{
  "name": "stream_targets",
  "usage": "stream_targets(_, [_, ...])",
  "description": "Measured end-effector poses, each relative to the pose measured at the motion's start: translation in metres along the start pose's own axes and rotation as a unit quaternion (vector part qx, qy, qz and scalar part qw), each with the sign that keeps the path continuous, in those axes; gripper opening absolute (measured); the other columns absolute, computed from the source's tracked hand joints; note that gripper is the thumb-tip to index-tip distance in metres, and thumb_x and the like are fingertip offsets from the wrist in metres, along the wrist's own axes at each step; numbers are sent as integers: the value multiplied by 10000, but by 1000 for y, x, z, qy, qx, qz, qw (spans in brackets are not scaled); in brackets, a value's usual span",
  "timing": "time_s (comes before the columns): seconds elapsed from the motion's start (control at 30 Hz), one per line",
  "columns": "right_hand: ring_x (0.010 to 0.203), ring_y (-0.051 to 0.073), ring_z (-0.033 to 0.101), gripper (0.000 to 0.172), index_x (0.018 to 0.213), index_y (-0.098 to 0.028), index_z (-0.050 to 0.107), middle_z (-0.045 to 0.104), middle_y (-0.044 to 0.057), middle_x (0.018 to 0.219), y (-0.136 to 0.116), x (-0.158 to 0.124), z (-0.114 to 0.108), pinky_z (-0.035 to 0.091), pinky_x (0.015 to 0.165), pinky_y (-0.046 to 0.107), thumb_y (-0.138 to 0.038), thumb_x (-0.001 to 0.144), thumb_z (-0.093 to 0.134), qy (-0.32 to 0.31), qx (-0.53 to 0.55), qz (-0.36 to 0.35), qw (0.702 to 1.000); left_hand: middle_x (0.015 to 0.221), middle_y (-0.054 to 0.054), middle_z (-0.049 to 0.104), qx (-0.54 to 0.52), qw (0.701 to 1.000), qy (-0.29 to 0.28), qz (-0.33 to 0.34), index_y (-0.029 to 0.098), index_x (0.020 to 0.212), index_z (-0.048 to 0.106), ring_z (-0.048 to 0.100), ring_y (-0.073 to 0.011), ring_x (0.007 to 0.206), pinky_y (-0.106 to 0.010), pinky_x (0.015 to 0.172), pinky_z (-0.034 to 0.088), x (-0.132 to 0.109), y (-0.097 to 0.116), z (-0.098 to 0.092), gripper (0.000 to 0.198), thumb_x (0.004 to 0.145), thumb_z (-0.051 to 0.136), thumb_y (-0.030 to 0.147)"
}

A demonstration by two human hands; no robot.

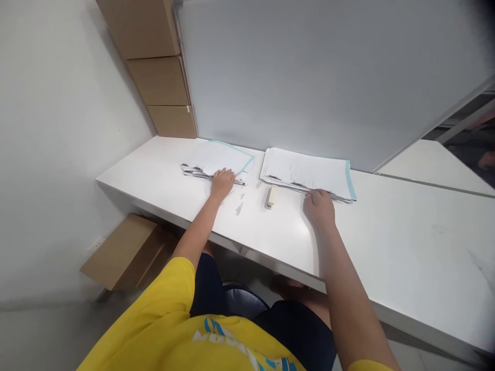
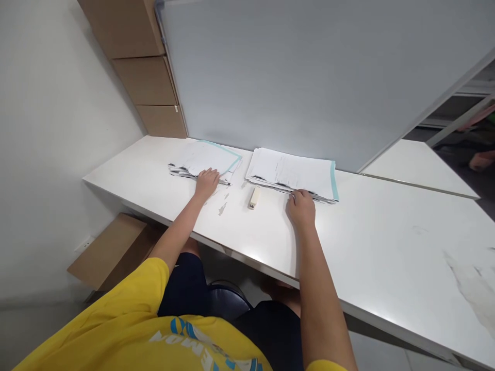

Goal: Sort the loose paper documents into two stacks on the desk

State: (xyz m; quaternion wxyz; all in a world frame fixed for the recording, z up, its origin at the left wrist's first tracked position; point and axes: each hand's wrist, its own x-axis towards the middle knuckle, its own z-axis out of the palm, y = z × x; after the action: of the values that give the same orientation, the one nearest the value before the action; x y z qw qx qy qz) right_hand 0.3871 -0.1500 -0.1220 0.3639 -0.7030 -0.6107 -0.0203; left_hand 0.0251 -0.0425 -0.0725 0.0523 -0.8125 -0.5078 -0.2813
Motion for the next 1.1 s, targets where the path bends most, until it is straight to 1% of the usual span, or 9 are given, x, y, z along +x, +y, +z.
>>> stream_targets(0.17, [1063,304,553,290,939,-163,698,649,166,1111,-3,1,-1,458,939,452,-268,866,437,3,11,6,1000,985,-106,763,-21,997,68,5,183,984,688,692,-233,971,-405,983,399,-6,1,-12,304,1026,387,210])
stream_targets(0.37, [1000,292,581,259,883,-175,678,671,156,1053,-14,-2,-7,480,855,428,-255,856,434,15,10,20,1000,796,-84,730,-8,987,158,34,199,806,656,675,-232,826,-395,862,397,-40,17,-41,353,1042,401,265])
stream_targets(0.47, [952,281,600,237,856,-187,663,687,142,997,-19,-3,-13,489,819,417,-250,854,434,30,17,1,999,799,-88,725,10,986,153,62,194,779,643,678,-241,877,-398,856,391,-65,30,-56,356,1041,425,296])
stream_targets(0.6, [947,250,637,261,875,-210,661,707,112,950,-37,-15,-29,505,853,401,-267,903,408,108,76,-66,989,851,-91,732,30,990,103,96,183,823,656,677,-245,938,-397,847,395,-109,46,-70,297,1028,462,274])
stream_targets(0.7, [835,221,659,273,915,-209,676,711,85,869,-68,-53,-45,524,791,376,-336,932,435,124,154,-55,979,870,-84,739,26,991,61,118,177,861,663,683,-236,905,-386,793,413,-146,56,-74,250,1016,469,212])
stream_targets(0.77, [719,197,649,281,960,-207,691,694,50,766,-98,-96,-52,526,701,346,-394,938,483,85,240,-10,967,920,-83,749,9,990,46,133,174,920,672,686,-232,924,-379,783,432,-168,61,-76,218,1005,471,169])
stream_targets(0.87, [581,164,597,320,950,-216,706,656,18,660,-150,-172,-49,476,541,292,-479,940,525,-31,400,96,911,1016,-82,755,-33,987,50,152,174,1022,675,685,-230,1003,-376,825,470,-192,68,-79,197,991,484,138])
stream_targets(0.97, [561,163,590,403,954,-216,720,661,33,663,-192,-230,-32,421,439,256,-586,894,572,-178,537,197,801,1044,-78,759,-84,982,46,162,177,1077,678,691,-227,1018,-384,857,504,-203,74,-84,204,983,500,143])
stream_targets(1.1, [784,204,663,545,1057,-231,715,713,79,917,-216,-250,-10,542,559,288,-687,760,689,-223,617,312,687,1135,-80,753,-183,957,-26,224,200,1159,677,683,-221,1115,-399,905,535,-207,82,-91,258,994,480,173])
